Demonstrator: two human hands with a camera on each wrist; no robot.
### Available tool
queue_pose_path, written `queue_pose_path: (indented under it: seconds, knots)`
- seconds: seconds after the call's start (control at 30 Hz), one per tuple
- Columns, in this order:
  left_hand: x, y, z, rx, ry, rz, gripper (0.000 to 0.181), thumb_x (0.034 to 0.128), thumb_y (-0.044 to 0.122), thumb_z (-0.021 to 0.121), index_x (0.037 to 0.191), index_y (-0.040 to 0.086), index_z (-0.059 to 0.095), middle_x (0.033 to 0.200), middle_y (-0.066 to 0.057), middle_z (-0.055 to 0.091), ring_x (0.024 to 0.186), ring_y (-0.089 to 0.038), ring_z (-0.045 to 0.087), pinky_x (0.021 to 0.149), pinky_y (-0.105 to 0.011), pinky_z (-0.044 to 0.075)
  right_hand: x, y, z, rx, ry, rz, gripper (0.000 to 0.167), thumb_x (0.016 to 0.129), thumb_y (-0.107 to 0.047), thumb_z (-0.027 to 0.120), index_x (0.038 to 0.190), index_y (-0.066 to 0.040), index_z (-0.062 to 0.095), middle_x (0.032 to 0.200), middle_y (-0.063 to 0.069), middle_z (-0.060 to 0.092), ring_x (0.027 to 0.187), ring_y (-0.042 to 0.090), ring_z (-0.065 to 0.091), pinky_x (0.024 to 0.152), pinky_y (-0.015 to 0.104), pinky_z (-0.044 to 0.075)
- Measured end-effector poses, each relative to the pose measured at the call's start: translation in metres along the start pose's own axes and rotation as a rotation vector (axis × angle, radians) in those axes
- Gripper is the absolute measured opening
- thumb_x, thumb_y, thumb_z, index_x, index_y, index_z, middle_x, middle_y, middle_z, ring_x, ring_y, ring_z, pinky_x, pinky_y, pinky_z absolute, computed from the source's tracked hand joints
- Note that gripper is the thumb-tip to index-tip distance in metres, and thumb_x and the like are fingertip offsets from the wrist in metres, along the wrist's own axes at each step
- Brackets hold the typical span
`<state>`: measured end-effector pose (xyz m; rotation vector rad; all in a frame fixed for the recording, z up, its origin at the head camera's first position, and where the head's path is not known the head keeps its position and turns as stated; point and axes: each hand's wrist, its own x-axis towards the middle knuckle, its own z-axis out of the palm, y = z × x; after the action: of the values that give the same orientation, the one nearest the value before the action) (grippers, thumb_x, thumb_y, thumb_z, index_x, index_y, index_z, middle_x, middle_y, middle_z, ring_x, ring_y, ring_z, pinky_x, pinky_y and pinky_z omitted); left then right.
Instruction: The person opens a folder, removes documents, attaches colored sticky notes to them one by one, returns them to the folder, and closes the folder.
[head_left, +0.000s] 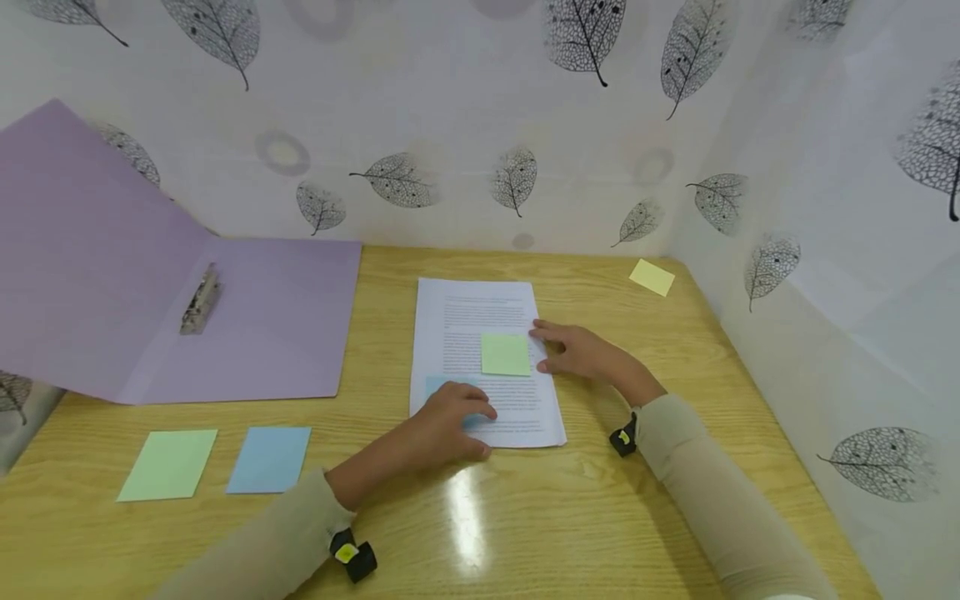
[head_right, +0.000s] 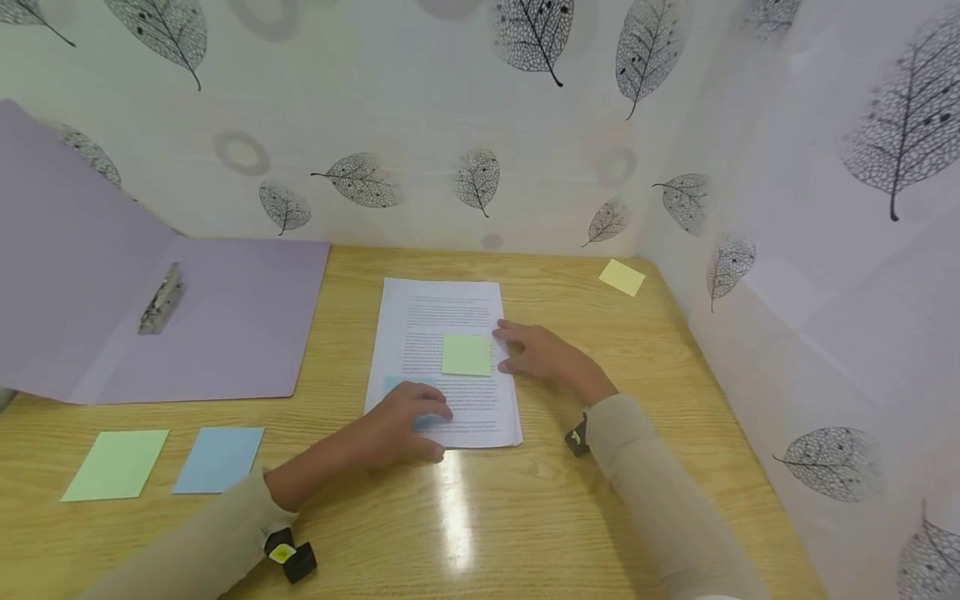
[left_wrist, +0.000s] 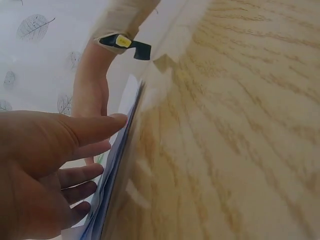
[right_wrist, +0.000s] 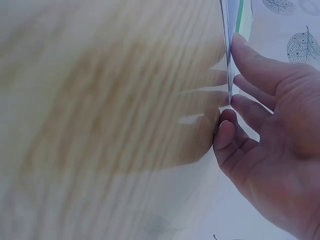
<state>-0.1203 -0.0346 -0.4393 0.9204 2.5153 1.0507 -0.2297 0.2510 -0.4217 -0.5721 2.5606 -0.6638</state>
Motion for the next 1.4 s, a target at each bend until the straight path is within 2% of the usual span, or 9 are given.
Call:
queue_pose_path:
  seconds: [0.1, 0.27, 0.37, 0.5, 0.73, 0.97, 1.07, 1.23, 1.4]
  knots:
    - [-0.002, 0.001, 0.0, 0.01, -0.002, 0.003, 0.035, 0.0828, 0.017, 0.082, 0.115, 0.005, 0.073, 0.135, -0.017, 0.057, 0.129, -0.038, 0.046, 0.109, -0.053, 0.04, 0.0, 0.0, -0.001, 0.01, 0.004, 0.008, 0.071, 0.095, -0.029, 0.071, 0.155, -0.01, 0.04, 0.167, 0.006, 0.023, 0.153, 0.036, 0.021, 0.123, 0.054, 0.022]
    - [0.0, 0.002, -0.005, 0.003, -0.024, 0.012, 0.028, 0.0894, 0.015, 0.076, 0.116, 0.006, 0.072, 0.132, -0.013, 0.062, 0.129, -0.034, 0.051, 0.11, -0.049, 0.041, 0.0, 0.004, -0.002, 0.044, 0.022, 0.029, 0.068, 0.096, -0.032, 0.07, 0.155, -0.013, 0.041, 0.167, 0.002, 0.025, 0.153, 0.034, 0.022, 0.122, 0.054, 0.023]
    - [0.0, 0.002, -0.009, -0.049, -0.032, -0.023, 0.029, 0.0947, 0.016, 0.071, 0.123, 0.01, 0.069, 0.134, -0.008, 0.063, 0.13, -0.028, 0.054, 0.11, -0.046, 0.043, -0.003, 0.006, -0.006, 0.056, 0.031, 0.033, 0.068, 0.097, -0.034, 0.068, 0.155, -0.014, 0.04, 0.166, 0.003, 0.026, 0.15, 0.037, 0.03, 0.12, 0.055, 0.028]
    - [-0.002, 0.004, -0.014, -0.138, -0.011, -0.088, 0.032, 0.1001, 0.015, 0.063, 0.132, 0.016, 0.065, 0.135, -0.003, 0.064, 0.121, -0.021, 0.06, 0.102, -0.041, 0.05, -0.011, 0.013, -0.013, 0.049, 0.047, 0.029, 0.068, 0.098, -0.033, 0.067, 0.156, -0.012, 0.038, 0.165, 0.007, 0.029, 0.14, 0.041, 0.044, 0.115, 0.056, 0.036]
    - [-0.006, 0.004, -0.023, -0.172, 0.12, -0.061, 0.041, 0.1033, 0.01, 0.055, 0.141, 0.025, 0.058, 0.128, 0.001, 0.067, 0.108, -0.011, 0.064, 0.088, -0.031, 0.053, -0.025, 0.019, -0.016, 0.021, 0.068, 0.035, 0.061, 0.099, -0.029, 0.065, 0.154, -0.011, 0.043, 0.162, 0.008, 0.035, 0.119, 0.03, 0.055, 0.103, 0.048, 0.044]
    - [-0.01, 0.001, -0.035, -0.175, 0.294, -0.021, 0.049, 0.1022, 0.005, 0.055, 0.145, 0.029, 0.055, 0.128, -0.002, 0.067, 0.099, -0.015, 0.063, 0.079, -0.029, 0.054, -0.035, 0.011, -0.01, 0.042, 0.068, 0.038, 0.056, 0.099, -0.022, 0.066, 0.15, -0.009, 0.047, 0.16, 0.011, 0.039, 0.114, 0.029, 0.056, 0.1, 0.046, 0.046]
    - [-0.013, -0.001, -0.042, -0.191, 0.34, -0.037, 0.044, 0.1028, 0.006, 0.054, 0.142, 0.024, 0.059, 0.136, 0.0, 0.064, 0.104, -0.015, 0.062, 0.083, -0.031, 0.055, -0.037, 0.001, -0.003, 0.057, 0.053, -0.007, 0.056, 0.098, -0.018, 0.067, 0.149, -0.004, 0.048, 0.159, 0.015, 0.039, 0.127, 0.036, 0.055, 0.107, 0.051, 0.044]
    - [-0.023, -0.003, -0.06, -0.272, 0.389, -0.124, 0.041, 0.1041, 0.014, 0.054, 0.145, 0.021, 0.056, 0.143, 0.0, 0.057, 0.11, -0.018, 0.061, 0.092, -0.036, 0.055, -0.037, -0.014, 0.008, -0.057, 0.053, -0.118, 0.058, 0.096, -0.018, 0.069, 0.146, 0.003, 0.049, 0.159, 0.021, 0.035, 0.145, 0.045, 0.035, 0.117, 0.058, 0.032]
    - [-0.04, -0.01, -0.08, -0.378, 0.494, -0.154, 0.047, 0.1038, 0.024, 0.058, 0.15, 0.022, 0.049, 0.149, 0.001, 0.05, 0.112, -0.018, 0.059, 0.086, -0.025, 0.054, -0.034, -0.02, 0.016, -0.155, 0.034, -0.096, 0.072, 0.094, -0.027, 0.072, 0.152, 0.001, 0.04, 0.164, 0.02, 0.026, 0.151, 0.044, 0.023, 0.122, 0.057, 0.022]
